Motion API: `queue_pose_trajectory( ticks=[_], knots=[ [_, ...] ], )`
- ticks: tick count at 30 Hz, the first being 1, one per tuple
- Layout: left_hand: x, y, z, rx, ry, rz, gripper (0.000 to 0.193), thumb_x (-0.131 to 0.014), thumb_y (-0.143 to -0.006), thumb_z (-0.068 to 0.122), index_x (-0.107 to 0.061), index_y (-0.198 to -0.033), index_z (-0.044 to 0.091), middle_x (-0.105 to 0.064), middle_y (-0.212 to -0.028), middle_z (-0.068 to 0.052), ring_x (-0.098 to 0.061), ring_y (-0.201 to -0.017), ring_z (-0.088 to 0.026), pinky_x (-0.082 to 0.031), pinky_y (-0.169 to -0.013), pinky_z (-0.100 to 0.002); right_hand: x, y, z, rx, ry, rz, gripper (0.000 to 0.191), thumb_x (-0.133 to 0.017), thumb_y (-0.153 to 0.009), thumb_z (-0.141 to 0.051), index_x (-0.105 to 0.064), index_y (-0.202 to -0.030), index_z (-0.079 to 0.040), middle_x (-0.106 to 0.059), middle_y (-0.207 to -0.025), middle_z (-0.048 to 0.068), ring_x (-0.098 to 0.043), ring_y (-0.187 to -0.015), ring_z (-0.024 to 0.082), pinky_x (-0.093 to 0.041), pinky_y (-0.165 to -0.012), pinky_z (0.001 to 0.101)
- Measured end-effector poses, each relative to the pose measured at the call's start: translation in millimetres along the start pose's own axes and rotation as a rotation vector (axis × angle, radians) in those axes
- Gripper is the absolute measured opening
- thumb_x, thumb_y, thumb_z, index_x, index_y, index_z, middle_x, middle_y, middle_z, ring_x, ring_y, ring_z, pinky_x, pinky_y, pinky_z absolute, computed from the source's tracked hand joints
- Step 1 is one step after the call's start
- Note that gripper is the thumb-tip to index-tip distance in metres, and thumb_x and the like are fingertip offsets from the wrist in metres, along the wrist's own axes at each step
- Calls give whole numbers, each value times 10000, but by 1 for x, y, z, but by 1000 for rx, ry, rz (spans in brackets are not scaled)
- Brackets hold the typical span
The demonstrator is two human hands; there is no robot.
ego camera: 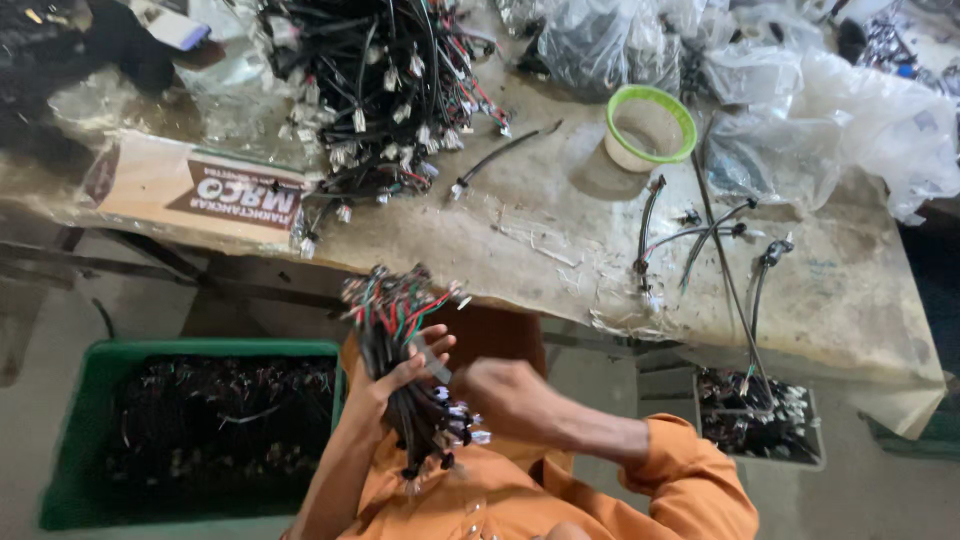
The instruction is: The person gathers wire harnesses with connectors from the workbench and from a green bin, aligns and arranges them, and holds the accumulating bundle in one hand while adding more harnesses one at a time.
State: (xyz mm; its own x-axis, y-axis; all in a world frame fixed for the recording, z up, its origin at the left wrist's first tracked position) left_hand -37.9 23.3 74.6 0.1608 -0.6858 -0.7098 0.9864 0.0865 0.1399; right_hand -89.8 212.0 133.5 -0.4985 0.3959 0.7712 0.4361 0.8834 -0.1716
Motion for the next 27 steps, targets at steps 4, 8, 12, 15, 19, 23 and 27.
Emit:
queue_pose_trajectory(
  ticks=[4, 8, 12, 15, 19, 23, 27],
  knots=[
    [11, 5, -15, 160, 37, -118, 309, -800, -901, 171, -651, -1041, -61, -612, -803, -126, -602, -658, -179, -517, -600, -332, 6, 2, -12, 50, -285, -86, 358, -825, -838, -133, -665, -1147, -50, -715, -974, 119, -728, -861, 263, -581, -761, 372],
    [23, 22, -3, 190, -7, -291, 508, -869, -707, 202, -662, -1085, -66, -688, -852, -116, -587, -627, -141, -451, -541, -255, 57, -11, 7, -42, -465, 263, 403, -749, -928, -146, -565, -1269, -34, -620, -1185, 79, -637, -1027, 170, -541, -878, 336],
    [24, 33, 6, 348, -273, -382, 676, -871, -540, 122, -683, -1184, 34, -758, -947, -65, -721, -824, -148, -595, -736, -304, 42, -32, 13, 17, -909, -78, 595, -740, -886, -128, -475, -1407, -18, -520, -1408, 25, -516, -1261, 100, -441, -1071, 303],
    [22, 31, 9, 328, -421, -341, 405, -877, -726, 88, -692, -1064, -35, -700, -870, -65, -680, -788, -176, -554, -721, -323, 30, -39, 22, -47, -877, -107, 402, -749, -913, -77, -596, -1263, 48, -612, -1168, 48, -533, -1103, 92, -472, -1036, 299],
    [13, 20, 11, 82, -520, -282, 381, -856, -750, 58, -711, -1103, 46, -686, -885, 2, -629, -806, -108, -541, -733, -288, 34, -36, 34, -110, -942, -48, 483, -704, -801, -78, -634, -1255, 69, -656, -1189, 61, -572, -1094, 97, -482, -961, 279],
    [7, 19, 8, 145, -502, -242, 240, -819, -842, 114, -720, -1034, 12, -706, -841, -25, -650, -756, -126, -537, -656, -310, 33, -36, 43, -111, -896, 126, 432, -768, -794, -136, -649, -1156, 68, -666, -1147, 84, -617, -1064, 129, -506, -952, 295],
    [-10, 23, 23, -152, -450, -455, 381, -833, -843, 96, -687, -1187, 20, -723, -1041, -27, -649, -943, -93, -566, -848, -306, 20, -36, 51, -52, -988, 153, 419, -848, -784, -206, -625, -1047, 33, -647, -1107, 98, -605, -1076, 160, -473, -973, 316]
  ],
)
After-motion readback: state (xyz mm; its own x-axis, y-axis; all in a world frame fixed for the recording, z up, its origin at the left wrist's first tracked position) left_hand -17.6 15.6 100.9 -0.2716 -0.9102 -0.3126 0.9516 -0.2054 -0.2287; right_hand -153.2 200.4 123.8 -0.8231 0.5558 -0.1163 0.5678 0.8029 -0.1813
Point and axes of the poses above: each hand's wrist, its own y-axis away from the middle knuckle, its own x-axis out of the back of the hand, z = x × y, the point moved 3 cm from there along -y, towards the middle knuckle
